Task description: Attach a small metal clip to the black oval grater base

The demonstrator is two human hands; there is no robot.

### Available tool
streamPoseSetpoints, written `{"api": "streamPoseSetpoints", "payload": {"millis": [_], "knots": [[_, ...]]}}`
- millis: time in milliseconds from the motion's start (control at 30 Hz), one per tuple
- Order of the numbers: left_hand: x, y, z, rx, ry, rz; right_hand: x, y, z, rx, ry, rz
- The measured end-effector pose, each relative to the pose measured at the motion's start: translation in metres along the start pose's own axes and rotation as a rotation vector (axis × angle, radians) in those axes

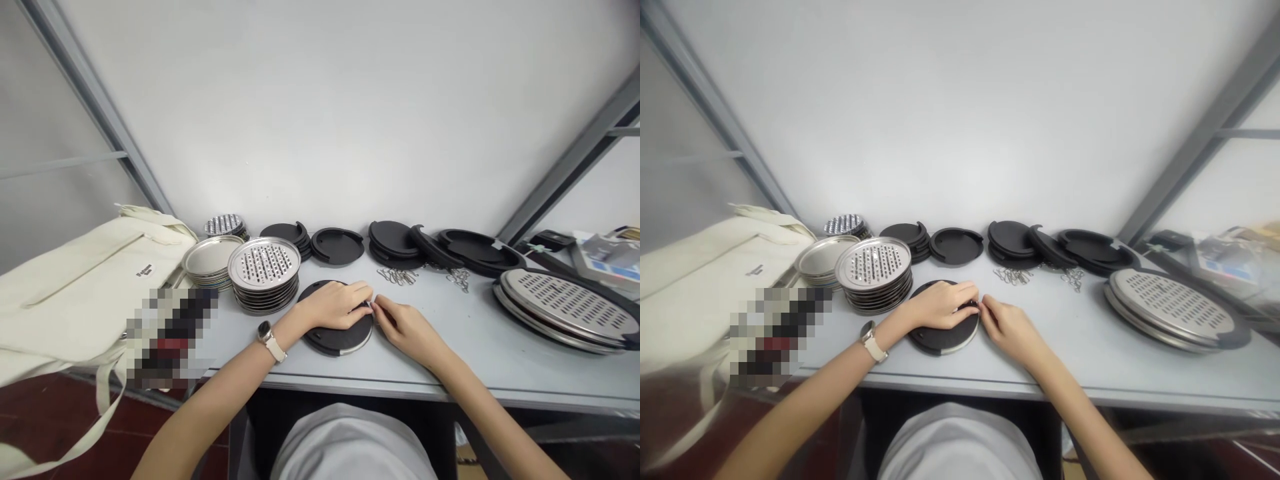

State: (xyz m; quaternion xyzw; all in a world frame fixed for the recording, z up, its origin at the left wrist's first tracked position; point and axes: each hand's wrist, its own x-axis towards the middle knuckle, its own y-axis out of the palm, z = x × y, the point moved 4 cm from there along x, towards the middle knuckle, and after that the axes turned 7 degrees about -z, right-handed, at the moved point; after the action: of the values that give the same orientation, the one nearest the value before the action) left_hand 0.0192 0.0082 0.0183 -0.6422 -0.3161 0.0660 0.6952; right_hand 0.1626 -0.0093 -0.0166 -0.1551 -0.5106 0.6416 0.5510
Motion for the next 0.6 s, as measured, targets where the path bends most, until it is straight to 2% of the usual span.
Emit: {"api": "streamPoseSetpoints", "payload": {"millis": [333, 600], "knots": [[-0.0009, 0.0004, -0.0001, 0.017, -0.013, 0.01, 0.0003, 0.0002, -0.0028, -0.004, 0.02, -0.038], [0.0002, 0.0, -0.0011, 0.019, -0.039, -0.031, 0.0004, 0.0005, -0.0035, 0.018, 0.016, -0.041]]}}
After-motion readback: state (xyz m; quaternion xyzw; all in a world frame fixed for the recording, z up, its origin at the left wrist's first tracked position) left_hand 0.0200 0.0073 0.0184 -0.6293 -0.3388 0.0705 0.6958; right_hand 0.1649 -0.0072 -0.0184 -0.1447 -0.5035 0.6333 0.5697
